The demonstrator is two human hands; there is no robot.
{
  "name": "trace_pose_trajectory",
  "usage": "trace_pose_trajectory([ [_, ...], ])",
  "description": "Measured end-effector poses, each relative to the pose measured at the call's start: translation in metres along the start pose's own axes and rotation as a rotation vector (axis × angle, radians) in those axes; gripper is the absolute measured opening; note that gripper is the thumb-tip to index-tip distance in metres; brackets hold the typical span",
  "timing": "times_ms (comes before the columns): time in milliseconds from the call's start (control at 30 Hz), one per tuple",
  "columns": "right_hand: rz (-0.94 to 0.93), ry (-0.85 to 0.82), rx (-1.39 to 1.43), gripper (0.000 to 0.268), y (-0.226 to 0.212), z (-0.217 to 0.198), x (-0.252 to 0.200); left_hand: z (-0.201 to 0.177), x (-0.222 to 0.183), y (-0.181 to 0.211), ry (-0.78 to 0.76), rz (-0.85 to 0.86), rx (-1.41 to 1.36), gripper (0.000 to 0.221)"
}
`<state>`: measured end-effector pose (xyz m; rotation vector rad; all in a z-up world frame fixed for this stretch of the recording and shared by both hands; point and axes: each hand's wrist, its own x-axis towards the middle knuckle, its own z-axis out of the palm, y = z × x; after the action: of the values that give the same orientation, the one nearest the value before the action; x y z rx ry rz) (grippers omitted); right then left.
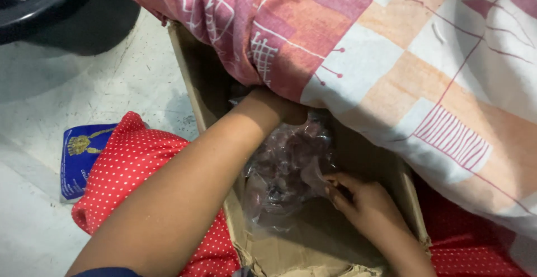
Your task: The recorder sorts small plastic bags containing colorful round objects from a box onto a cloth-covered work table.
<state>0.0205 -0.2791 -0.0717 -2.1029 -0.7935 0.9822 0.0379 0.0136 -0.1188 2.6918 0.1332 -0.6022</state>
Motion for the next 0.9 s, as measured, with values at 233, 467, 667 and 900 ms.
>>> trace_pose_trajectory([
  [233,0.314,-0.16,-0.157,0.04,-0.025,-0.015,0.004,0.005,0.013,-0.004,-0.04,-0.018,0.011,0.048],
  [467,-0.129,0.018,-0.001,0.034,0.008,-0.003,0.002,0.011,0.026,-0.023,-0.07,-0.057,0.026,0.049],
  [667,0.389,-0.245,-0.243,0.038,-0.033,-0.023,0.01,0.059,0.016,-0.059,-0.092,-0.066,0.049,0.049],
  [900,-0.098,0.015,0.004,0.033,0.04,0.005,0.004,0.008,0.014,-0.044,-0.111,-0.119,0.068,0.049],
])
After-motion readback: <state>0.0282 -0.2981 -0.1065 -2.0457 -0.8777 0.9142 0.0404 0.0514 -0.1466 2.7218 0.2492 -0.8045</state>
